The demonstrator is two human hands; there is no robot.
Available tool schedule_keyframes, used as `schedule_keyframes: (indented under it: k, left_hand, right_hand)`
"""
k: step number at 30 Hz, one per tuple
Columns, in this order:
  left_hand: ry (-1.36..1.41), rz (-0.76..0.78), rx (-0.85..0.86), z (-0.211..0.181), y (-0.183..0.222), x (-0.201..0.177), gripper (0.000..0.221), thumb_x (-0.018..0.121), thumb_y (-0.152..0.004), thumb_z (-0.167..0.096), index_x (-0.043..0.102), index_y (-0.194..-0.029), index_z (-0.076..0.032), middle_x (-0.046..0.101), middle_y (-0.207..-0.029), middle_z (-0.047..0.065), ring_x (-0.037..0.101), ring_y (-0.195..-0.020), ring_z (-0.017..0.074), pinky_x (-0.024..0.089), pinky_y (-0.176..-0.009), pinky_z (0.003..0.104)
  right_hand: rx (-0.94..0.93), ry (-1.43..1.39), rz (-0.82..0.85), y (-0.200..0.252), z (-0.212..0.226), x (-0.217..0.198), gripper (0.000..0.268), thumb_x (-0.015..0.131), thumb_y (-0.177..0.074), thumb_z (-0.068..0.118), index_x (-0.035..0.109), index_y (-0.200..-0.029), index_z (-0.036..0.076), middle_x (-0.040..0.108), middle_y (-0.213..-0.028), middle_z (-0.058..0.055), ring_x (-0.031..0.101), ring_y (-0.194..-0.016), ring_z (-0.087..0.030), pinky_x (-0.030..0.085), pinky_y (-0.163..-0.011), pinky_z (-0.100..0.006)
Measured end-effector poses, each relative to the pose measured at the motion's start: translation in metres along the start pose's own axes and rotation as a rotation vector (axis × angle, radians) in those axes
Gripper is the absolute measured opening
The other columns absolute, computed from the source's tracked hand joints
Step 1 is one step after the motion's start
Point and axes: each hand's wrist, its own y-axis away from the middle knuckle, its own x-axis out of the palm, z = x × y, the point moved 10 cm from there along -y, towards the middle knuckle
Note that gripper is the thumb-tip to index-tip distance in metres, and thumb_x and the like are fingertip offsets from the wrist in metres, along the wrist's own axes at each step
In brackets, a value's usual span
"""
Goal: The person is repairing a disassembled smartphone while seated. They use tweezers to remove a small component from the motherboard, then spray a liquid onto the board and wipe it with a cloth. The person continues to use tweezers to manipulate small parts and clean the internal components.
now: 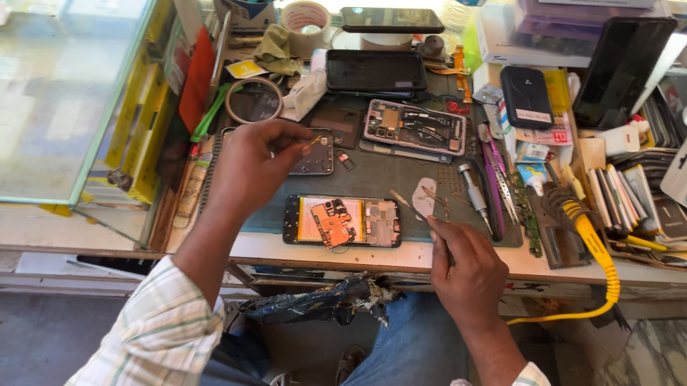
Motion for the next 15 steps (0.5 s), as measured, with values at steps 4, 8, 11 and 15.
schedule_keyframes:
  k: [4, 8, 11, 15]
  left_hand:
    - [-0.032, -0.058, -0.102, 0.019, 0.026, -0.028, 0.016, 0.077, -0.088, -0.012, 0.079, -0.103, -0.008, 0.079, -0.082, 0.006, 0.072, -0.071, 0.0094, 0.055, -0.065, 0.028]
    - [-0.164, -0.142, -0.144, 0.029, 0.056, -0.060, 0.017, 0.079, -0.085, -0.015, 0.080, -0.100, -0.009, 0.078, -0.081, 0.008, 0.075, -0.070, 0.0123, 0.056, -0.065, 0.029]
    - [-0.239, -0.145, -0.212, 0.042, 0.073, -0.067, 0.016, 0.078, -0.084, -0.017, 0.080, -0.099, -0.009, 0.078, -0.080, 0.010, 0.075, -0.071, 0.0179, 0.056, -0.066, 0.033]
    - [-0.316, -0.171, -0.234, 0.054, 0.085, -0.074, 0.016, 0.077, -0.084, -0.016, 0.080, -0.098, -0.009, 0.077, -0.083, 0.011, 0.075, -0.075, 0.0247, 0.056, -0.071, 0.036]
  right_hand:
    - [-0.021, -0.003, -0.014, 0.001, 0.004, -0.002, 0.022, 0.072, -0.091, 0.005, 0.074, -0.112, 0.011, 0.073, -0.097, -0.010, 0.071, -0.087, -0.029, 0.056, -0.072, -0.040]
    - [-0.025, -0.001, -0.009, 0.001, 0.006, -0.001, 0.022, 0.072, -0.092, 0.005, 0.074, -0.113, 0.012, 0.073, -0.098, -0.009, 0.071, -0.088, -0.029, 0.056, -0.074, -0.039]
    - [-0.021, 0.003, -0.011, 0.001, 0.005, 0.000, 0.023, 0.071, -0.092, 0.005, 0.075, -0.113, 0.012, 0.073, -0.099, -0.009, 0.071, -0.089, -0.028, 0.056, -0.074, -0.039]
    - [-0.021, 0.009, -0.006, 0.003, 0.004, 0.001, 0.022, 0.072, -0.093, 0.005, 0.075, -0.114, 0.012, 0.073, -0.099, -0.009, 0.071, -0.089, -0.028, 0.056, -0.074, -0.039]
